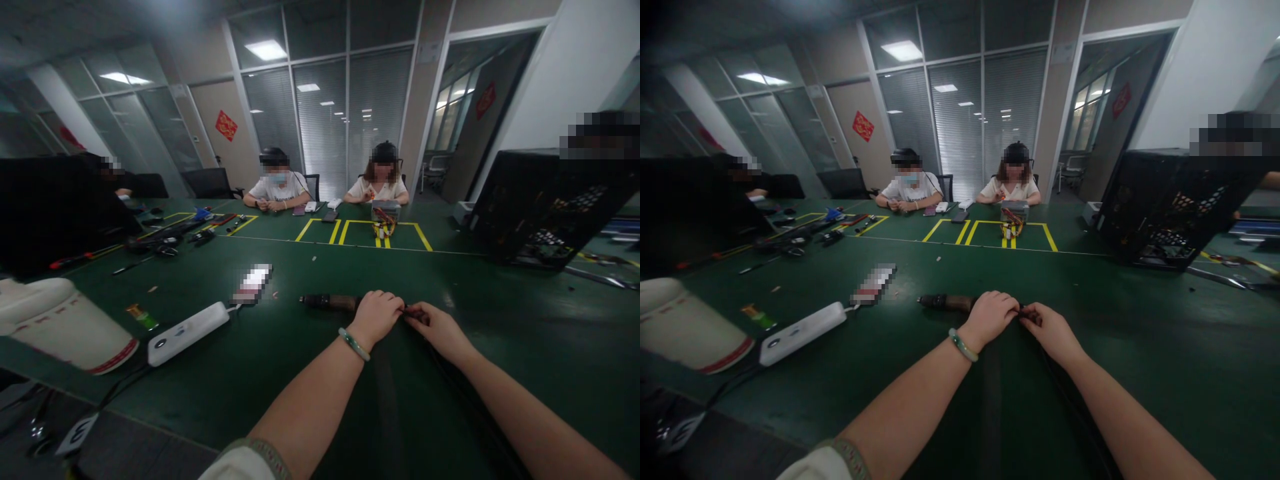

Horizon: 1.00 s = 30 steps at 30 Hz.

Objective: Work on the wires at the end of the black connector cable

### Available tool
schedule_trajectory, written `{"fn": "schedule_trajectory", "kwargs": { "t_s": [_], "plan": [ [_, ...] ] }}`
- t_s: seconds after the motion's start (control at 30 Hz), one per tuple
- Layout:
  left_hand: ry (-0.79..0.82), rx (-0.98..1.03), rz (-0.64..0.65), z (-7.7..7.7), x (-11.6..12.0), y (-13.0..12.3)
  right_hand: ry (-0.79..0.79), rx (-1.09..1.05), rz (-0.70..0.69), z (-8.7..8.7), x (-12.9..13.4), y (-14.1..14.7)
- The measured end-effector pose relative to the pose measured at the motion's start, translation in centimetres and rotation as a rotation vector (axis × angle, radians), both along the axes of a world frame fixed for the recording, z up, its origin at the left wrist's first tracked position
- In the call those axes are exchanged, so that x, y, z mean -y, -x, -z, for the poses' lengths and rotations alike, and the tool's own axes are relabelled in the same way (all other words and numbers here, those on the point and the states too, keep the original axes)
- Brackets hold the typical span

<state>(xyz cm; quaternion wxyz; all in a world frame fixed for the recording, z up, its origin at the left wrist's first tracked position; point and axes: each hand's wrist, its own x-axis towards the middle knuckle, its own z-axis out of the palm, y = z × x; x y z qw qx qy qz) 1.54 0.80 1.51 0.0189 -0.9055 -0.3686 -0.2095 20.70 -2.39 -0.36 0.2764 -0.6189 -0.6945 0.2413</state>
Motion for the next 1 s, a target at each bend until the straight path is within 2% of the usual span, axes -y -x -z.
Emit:
{"fn": "schedule_trajectory", "kwargs": {
  "t_s": [0.33, 0.53, 0.73, 1.0],
  "plan": [
    [0.006, 0.011, -0.009, 0.2, -0.2, -0.1, -0.055, 0.083, 0.016, 0.4, -0.1, -0.1],
    [0.025, 0.029, -0.002, -0.1, -0.2, 0.0, -0.122, 0.126, -0.003, -0.1, -0.1, -0.1],
    [0.035, -0.003, 0.015, -0.1, -0.7, 0.0, -0.067, 0.092, -0.04, -0.6, -0.6, -0.3],
    [0.043, -0.03, 0.016, 0.0, -1.0, 0.2, -0.003, 0.044, -0.039, -0.1, -1.3, -0.7]
  ]
}}
